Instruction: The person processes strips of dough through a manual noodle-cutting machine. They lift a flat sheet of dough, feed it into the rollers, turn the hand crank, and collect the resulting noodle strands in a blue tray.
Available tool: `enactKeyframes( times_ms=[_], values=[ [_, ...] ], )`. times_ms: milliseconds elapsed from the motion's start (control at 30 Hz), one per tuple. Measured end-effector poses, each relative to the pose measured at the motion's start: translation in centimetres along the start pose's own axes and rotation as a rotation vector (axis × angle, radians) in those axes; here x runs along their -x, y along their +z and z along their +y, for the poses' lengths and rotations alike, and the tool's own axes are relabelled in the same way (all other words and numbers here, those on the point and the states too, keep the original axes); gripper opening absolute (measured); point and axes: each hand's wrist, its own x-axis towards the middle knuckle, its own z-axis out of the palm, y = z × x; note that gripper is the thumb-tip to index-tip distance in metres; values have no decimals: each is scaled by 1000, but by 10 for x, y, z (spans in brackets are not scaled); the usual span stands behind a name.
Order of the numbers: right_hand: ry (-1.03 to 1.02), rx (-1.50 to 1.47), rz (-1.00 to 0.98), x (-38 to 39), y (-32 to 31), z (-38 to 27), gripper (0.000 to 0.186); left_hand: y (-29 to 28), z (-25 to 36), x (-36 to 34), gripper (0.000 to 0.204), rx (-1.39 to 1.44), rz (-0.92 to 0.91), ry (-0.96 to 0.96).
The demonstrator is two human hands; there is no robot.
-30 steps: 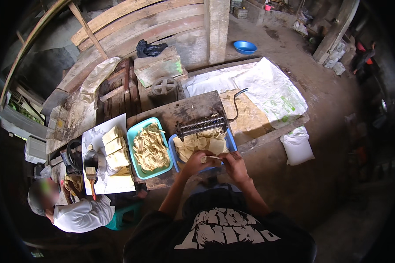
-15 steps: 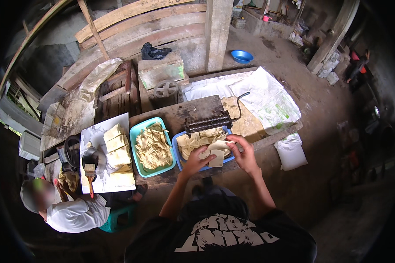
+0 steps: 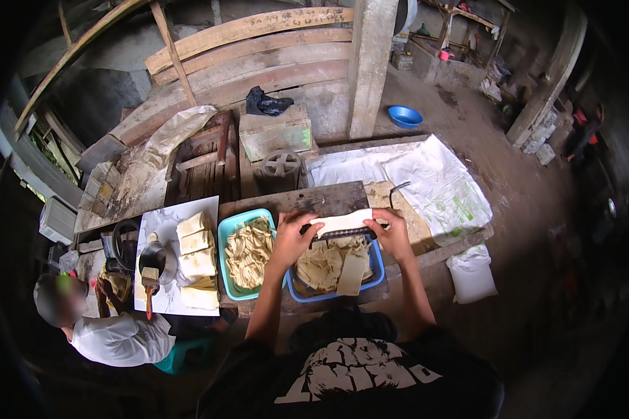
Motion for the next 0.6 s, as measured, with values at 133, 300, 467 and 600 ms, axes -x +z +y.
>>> enactKeyframes(
  times_ms=[133, 300, 467, 600],
  values=[
    [-16, -2, 25, -15, -10, 14, 15, 7, 6, -24, 20, 19, -95, 32],
    [-69, 48, -29, -38, -23, 35, 17, 26, 0, -48, 27, 267, -215, -48],
    [-78, 17, -90, -48, -35, 46, 17, 45, 12, -72, 44, 307, -322, -109],
    [-115, 31, -120, -58, -40, 59, 17, 60, 24, -88, 37, 146, -250, -142]
  ],
)
